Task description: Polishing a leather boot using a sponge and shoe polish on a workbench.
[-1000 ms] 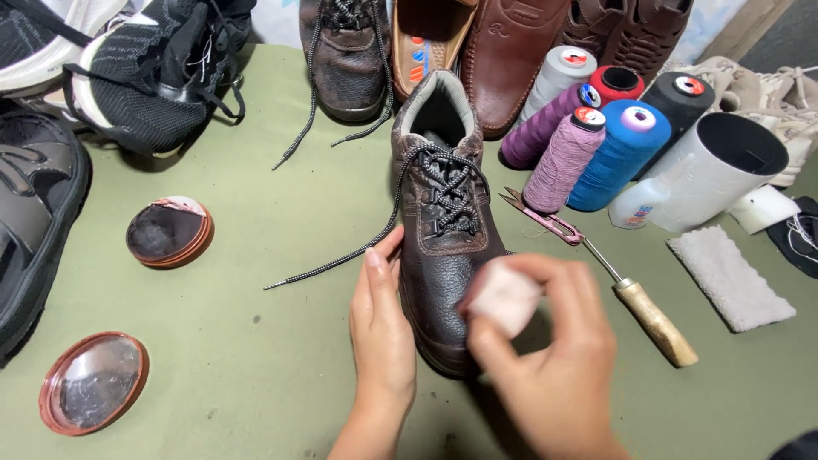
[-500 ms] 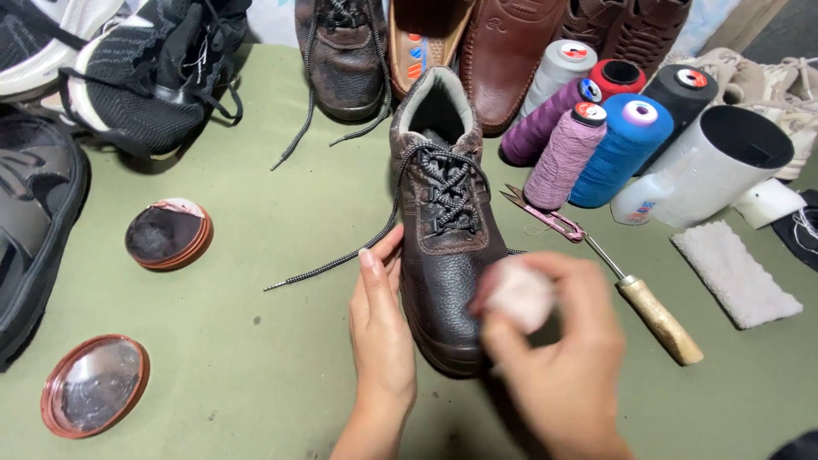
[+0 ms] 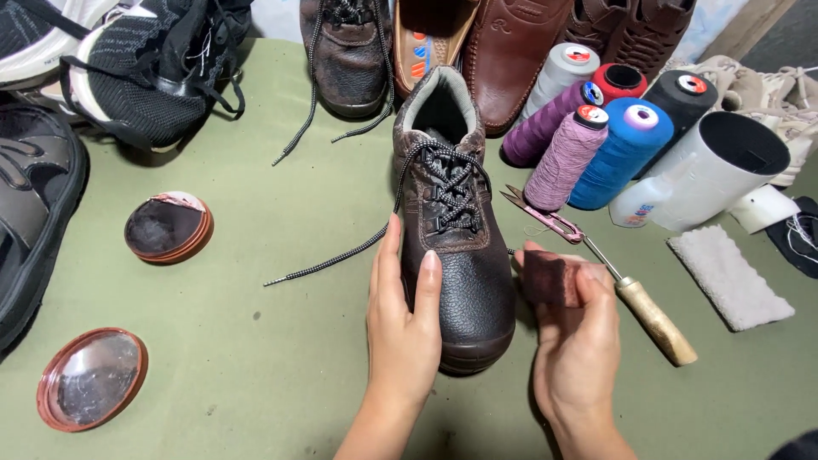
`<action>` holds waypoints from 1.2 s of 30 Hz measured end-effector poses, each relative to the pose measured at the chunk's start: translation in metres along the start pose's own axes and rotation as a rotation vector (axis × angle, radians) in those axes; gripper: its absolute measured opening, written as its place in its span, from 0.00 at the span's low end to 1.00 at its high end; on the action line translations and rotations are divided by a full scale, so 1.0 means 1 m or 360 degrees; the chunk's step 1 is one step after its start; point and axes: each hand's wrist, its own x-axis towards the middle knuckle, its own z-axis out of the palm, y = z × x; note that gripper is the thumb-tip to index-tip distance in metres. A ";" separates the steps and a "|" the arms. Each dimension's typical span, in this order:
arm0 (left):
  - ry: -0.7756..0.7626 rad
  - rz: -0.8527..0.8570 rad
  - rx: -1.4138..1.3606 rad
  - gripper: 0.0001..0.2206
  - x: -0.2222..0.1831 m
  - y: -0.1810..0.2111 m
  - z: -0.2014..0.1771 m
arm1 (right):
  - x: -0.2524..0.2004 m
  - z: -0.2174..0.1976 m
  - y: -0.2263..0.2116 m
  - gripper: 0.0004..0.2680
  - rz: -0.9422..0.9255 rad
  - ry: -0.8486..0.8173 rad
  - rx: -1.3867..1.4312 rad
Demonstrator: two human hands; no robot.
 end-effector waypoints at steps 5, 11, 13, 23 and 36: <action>-0.0057 0.0075 0.0042 0.29 0.001 -0.004 0.000 | 0.001 -0.005 0.006 0.11 0.0130 -0.0125 0.0184; -0.0060 -0.0192 -0.0190 0.35 0.001 0.014 -0.003 | 0.002 -0.008 0.003 0.14 0.0252 -0.0238 0.0282; -0.0050 -0.0316 -0.0388 0.36 0.000 0.021 -0.004 | 0.003 -0.011 0.002 0.13 0.0197 -0.0256 0.0507; -0.0017 -0.0320 -0.1096 0.38 0.006 0.014 -0.002 | 0.001 -0.002 -0.014 0.10 0.0457 -0.0046 0.0919; 0.0257 -0.0694 -0.1496 0.38 0.011 0.044 -0.008 | -0.001 0.002 -0.023 0.16 0.0561 -0.0478 0.1208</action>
